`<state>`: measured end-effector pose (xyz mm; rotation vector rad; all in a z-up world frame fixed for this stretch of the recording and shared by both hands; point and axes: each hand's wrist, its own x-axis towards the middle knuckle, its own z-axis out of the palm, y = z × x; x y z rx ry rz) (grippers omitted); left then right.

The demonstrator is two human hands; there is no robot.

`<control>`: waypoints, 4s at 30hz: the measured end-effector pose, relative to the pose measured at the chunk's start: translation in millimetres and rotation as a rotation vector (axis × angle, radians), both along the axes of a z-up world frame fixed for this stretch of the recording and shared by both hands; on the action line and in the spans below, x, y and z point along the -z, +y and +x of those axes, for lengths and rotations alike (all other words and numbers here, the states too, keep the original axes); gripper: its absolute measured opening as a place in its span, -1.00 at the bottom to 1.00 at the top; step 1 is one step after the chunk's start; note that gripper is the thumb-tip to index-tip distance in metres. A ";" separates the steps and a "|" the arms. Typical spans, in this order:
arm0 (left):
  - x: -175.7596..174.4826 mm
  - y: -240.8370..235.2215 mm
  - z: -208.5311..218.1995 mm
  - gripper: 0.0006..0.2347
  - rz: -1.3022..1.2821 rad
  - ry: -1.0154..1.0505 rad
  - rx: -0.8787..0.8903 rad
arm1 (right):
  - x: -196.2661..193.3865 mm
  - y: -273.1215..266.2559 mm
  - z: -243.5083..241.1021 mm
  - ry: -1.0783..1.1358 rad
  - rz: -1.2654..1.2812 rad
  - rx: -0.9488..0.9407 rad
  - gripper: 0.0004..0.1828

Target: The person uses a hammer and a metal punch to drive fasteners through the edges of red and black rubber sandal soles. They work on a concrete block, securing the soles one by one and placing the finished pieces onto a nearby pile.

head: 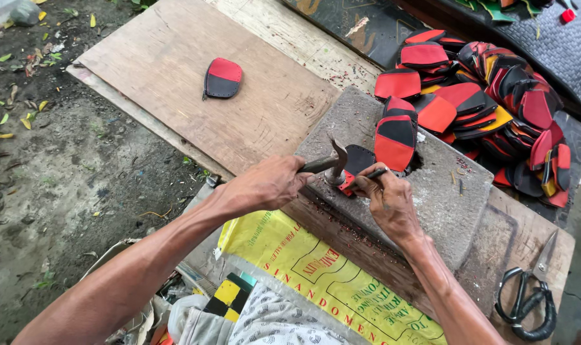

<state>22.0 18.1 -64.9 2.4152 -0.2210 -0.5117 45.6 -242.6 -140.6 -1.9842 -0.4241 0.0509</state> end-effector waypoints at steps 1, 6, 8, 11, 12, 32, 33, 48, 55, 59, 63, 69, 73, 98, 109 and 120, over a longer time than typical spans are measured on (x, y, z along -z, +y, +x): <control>0.3 0.6 0.2 -0.65 -0.008 0.020 -0.001 | -0.2 0.8 -1.2 -0.049 -0.049 -0.013 -0.87; 1.8 4.5 2.8 -0.63 -0.036 0.033 0.000 | -1.3 1.2 -1.5 -0.032 -0.083 0.007 -0.90; 3.1 4.0 2.5 -0.64 -0.026 0.020 0.004 | -1.1 1.1 -1.3 -0.048 -0.079 0.006 -0.90; 6.9 5.7 1.9 -0.64 -0.014 -0.011 0.019 | -1.1 1.4 -1.2 -0.071 -0.097 0.004 -0.90; 9.0 6.7 1.5 -0.63 -0.009 -0.022 0.025 | -1.3 1.4 -1.8 -0.081 -0.108 -0.002 -0.90; -54.9 -21.8 -8.9 -0.73 -0.138 -0.473 0.168 | -6.4 9.2 -1.7 -0.238 -0.336 -0.041 -0.84; -59.3 -21.2 -9.9 -0.73 -0.198 -0.445 0.137 | -5.4 9.0 -4.1 -0.216 -0.343 -0.032 -0.86; -59.7 -7.2 -15.2 -0.79 -0.057 -0.215 0.203 | 2.6 6.3 0.3 -0.372 -0.383 -0.073 -0.88; -28.1 2.9 -17.5 -0.78 -0.122 -0.203 -0.079 | 24.6 -20.4 22.7 0.102 0.259 -0.110 -0.89; 20.2 -0.1 -17.8 -0.81 -0.166 -0.637 -0.093 | 38.6 -60.8 21.3 0.605 1.143 -0.055 -0.84; 52.0 -21.0 -9.6 -0.75 0.048 -0.672 -0.113 | 78.7 -74.3 20.8 0.837 1.542 -0.011 -0.82; 44.0 -57.6 -17.5 -0.56 -0.325 -0.765 -0.289 | 101.9 -80.5 11.4 0.842 1.771 -0.186 -0.65; 46.9 -87.6 -24.3 -0.54 -1.014 -0.086 -0.484 | 104.5 -77.5 10.8 0.864 1.832 -0.184 -0.62; 70.9 -16.2 47.9 -0.64 -1.286 -0.120 -0.559 | 55.8 -16.7 11.9 0.585 0.822 0.146 -0.66; 122.9 165.8 163.9 -0.66 0.073 -0.776 -0.680 | 56.4 -11.7 8.3 0.534 0.834 0.175 -0.76; 57.1 -10.6 37.2 -0.65 -0.096 -0.542 -0.034 | 8.2 -53.5 41.5 0.097 -0.089 0.633 -0.73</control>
